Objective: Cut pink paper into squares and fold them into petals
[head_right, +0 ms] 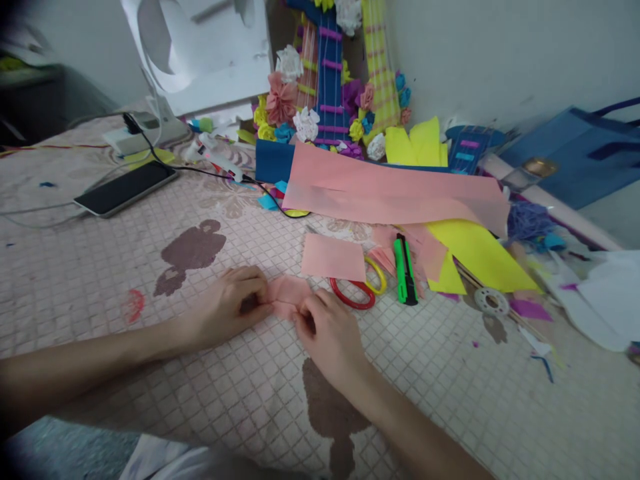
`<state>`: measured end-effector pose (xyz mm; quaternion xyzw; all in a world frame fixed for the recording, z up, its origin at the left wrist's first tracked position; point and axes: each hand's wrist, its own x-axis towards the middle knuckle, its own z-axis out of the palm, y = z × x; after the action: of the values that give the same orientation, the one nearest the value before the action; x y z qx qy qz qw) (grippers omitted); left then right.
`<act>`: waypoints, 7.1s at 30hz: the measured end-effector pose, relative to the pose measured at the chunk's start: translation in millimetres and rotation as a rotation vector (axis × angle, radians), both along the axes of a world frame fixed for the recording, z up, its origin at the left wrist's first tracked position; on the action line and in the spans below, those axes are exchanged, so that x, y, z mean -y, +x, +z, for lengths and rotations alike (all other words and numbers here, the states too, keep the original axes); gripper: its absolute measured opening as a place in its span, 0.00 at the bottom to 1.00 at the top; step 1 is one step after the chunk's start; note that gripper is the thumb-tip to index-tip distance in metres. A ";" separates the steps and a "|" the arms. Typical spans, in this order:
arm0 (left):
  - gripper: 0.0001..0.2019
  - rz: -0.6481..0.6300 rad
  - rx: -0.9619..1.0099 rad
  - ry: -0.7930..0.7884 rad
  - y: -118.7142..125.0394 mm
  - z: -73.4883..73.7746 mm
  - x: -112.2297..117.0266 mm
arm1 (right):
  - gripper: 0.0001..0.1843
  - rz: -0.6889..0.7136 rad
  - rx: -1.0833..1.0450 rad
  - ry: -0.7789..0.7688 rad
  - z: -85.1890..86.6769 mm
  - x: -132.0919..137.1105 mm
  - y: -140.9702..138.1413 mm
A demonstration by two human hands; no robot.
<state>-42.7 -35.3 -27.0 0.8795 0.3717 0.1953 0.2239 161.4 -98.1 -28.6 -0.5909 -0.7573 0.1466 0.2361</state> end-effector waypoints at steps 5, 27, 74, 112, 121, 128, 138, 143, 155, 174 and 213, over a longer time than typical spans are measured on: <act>0.03 0.034 0.066 -0.041 0.4 1.9 -0.5 | 0.05 -0.013 -0.050 -0.007 0.9 0.2 2.0; 0.09 -0.132 0.088 -0.097 -7.3 1.7 -2.4 | 0.23 0.308 0.211 0.094 3.5 16.8 12.4; 0.07 -0.094 0.099 -0.100 -6.3 2.6 -3.9 | 0.24 0.294 0.231 0.076 2.0 33.4 30.0; 0.06 0.318 0.435 -0.953 15.1 23.5 -48.3 | 0.11 0.055 -0.255 0.373 26.3 -9.7 17.6; 0.10 0.196 0.961 -1.376 25.0 27.9 15.5 | 0.04 0.212 0.123 0.383 7.1 -3.5 -8.0; 0.11 0.088 0.506 -0.736 -9.3 11.2 11.5 | 0.13 0.328 0.132 0.432 3.1 -5.8 13.0; 0.06 -0.246 -0.048 0.402 -15.5 13.7 -2.1 | 0.11 0.249 0.290 0.352 1.3 -6.8 25.0; 0.08 -0.209 -0.087 0.453 -9.7 6.1 4.7 | 0.10 0.172 0.333 0.424 2.5 2.8 25.0; 0.06 -0.170 0.039 0.199 -17.2 3.8 1.2 | 0.10 0.343 0.255 0.283 2.8 1.1 22.2; 0.06 -0.078 0.161 -0.116 -9.2 9.9 -4.9 | 0.04 0.096 -0.126 -0.044 8.3 1.3 8.8; 0.06 -0.011 0.111 -0.005 -0.9 3.4 -4.0 | 0.07 -0.012 -0.014 -0.009 2.7 -1.8 -0.3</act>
<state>-43.5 -31.3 -23.5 0.8687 0.3545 0.2417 0.2476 161.1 -96.2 -25.8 -0.5954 -0.7516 0.1526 0.2394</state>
